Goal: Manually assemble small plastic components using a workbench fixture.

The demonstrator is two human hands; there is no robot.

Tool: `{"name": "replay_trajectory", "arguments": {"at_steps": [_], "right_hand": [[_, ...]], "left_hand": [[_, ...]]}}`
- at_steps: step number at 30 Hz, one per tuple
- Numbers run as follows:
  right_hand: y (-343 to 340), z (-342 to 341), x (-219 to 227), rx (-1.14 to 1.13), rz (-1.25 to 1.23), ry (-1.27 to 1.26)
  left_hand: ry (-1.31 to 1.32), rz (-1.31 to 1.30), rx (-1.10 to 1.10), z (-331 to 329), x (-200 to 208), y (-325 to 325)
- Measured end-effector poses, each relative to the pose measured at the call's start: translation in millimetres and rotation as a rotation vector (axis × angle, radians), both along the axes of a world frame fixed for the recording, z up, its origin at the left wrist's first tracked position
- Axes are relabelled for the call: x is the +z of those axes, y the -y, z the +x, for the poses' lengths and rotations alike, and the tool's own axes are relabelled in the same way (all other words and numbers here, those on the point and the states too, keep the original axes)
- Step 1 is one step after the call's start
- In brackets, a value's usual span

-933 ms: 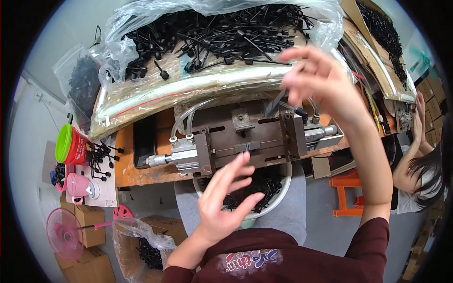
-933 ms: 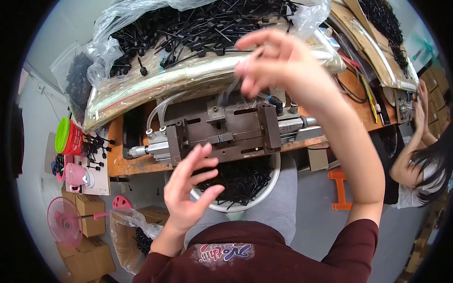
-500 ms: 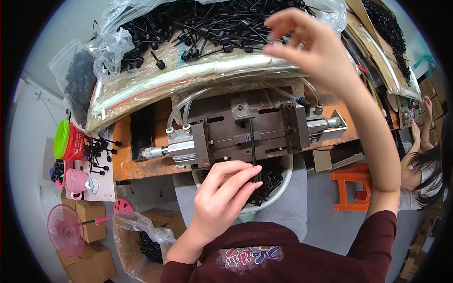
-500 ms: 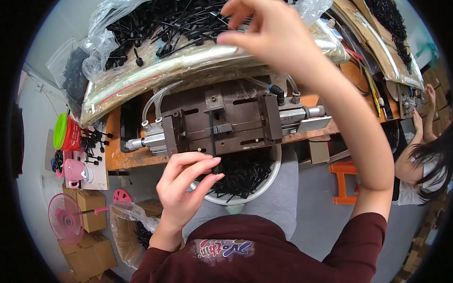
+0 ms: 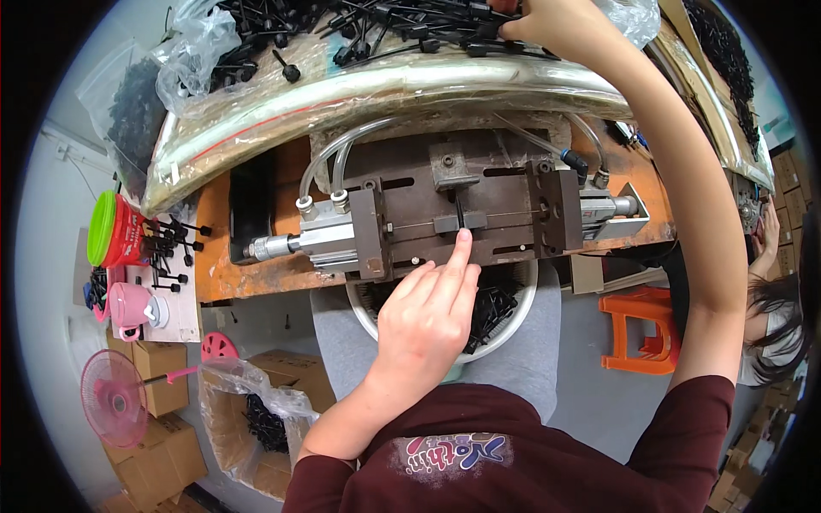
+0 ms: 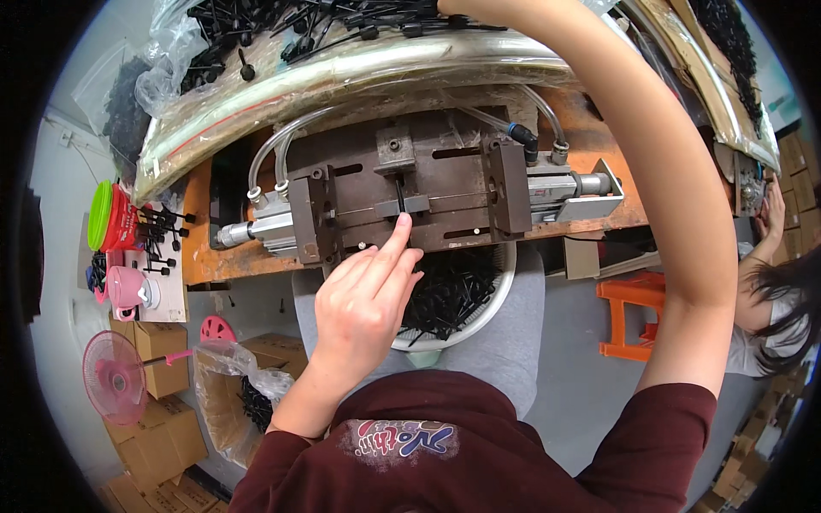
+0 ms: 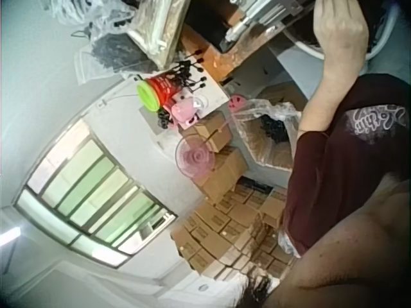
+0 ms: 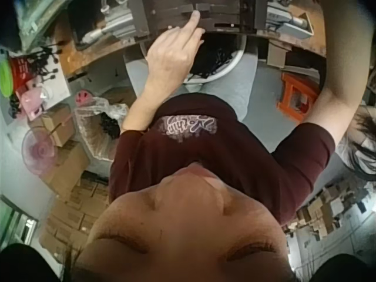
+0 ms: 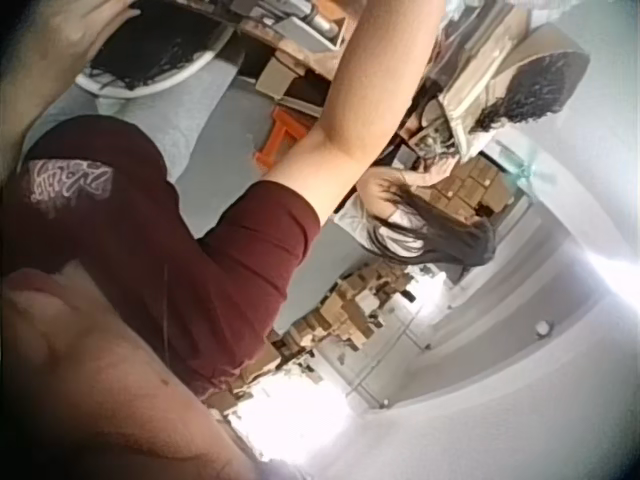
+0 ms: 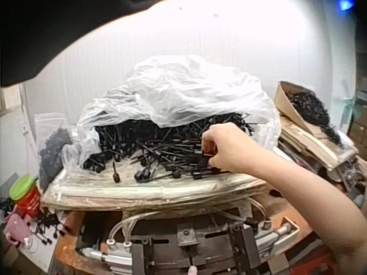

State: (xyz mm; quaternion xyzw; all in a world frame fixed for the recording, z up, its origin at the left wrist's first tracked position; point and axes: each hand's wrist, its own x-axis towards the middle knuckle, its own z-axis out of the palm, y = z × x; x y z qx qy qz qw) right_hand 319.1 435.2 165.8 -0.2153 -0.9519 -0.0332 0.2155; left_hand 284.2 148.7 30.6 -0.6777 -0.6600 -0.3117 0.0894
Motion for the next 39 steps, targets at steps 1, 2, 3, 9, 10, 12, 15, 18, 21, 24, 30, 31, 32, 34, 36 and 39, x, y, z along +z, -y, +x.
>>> {"name": "replay_trajectory", "arguments": {"at_steps": [1, 2, 3, 9, 10, 12, 15, 18, 21, 24, 30, 31, 32, 34, 36, 39], "right_hand": [[1, 3, 1, 0.019, 0.002, -0.008], [4, 6, 1, 0.037, 0.003, -0.015], [5, 9, 0, 0.056, 0.004, -0.023], [11, 26, 3, 0.107, 0.109, -0.075], [11, 29, 6, 0.095, 0.102, -0.086], [9, 33, 10, 0.078, -0.056, -0.244], [10, 40, 21, -0.06, -0.467, -0.441], [-22, 72, 18, 0.027, -0.729, -0.539], [39, 95, 12, 0.139, -0.94, -0.611], [87, 116, -12, 0.072, -1.141, -0.599], [159, 137, -72, 0.111, -1.709, -0.597], [165, 132, -83, 0.152, -1.782, -0.632], [171, 130, -90, 0.146, -1.814, -0.659], [181, 122, -101, 0.146, -1.875, -0.728], [191, 114, -109, 0.176, -1.925, -0.802], [199, 109, -113, 0.205, -1.925, -0.864]], "left_hand": [[-0.007, -0.009, 0.002, -2, 1, -1], [-0.014, -0.017, 0.003, -4, 2, -2], [-0.021, -0.026, 0.005, -6, 2, -2], [-0.047, -0.073, 0.026, -3, 3, -3], [-0.044, -0.069, 0.026, -3, 4, -3], [-0.032, -0.084, 0.025, -3, 6, -3], [-0.039, -0.111, 0.025, -3, 12, -3], [-0.047, -0.134, 0.019, 1, 18, -6], [-0.05, -0.156, 0.027, -1, 18, -3], [0.037, -0.08, -0.052, -8, 21, 0], [0.764, 0.477, -0.618, -23, 83, 70], [0.874, 0.955, -0.635, 3, 89, 68], [0.803, 0.866, -0.666, 2, 93, 64], [0.817, 1.154, -0.81, 13, 115, 53], [0.87, 1.38, -1.038, 22, 126, 44], [1.006, 1.505, -1.434, 27, 127, 40]]}}
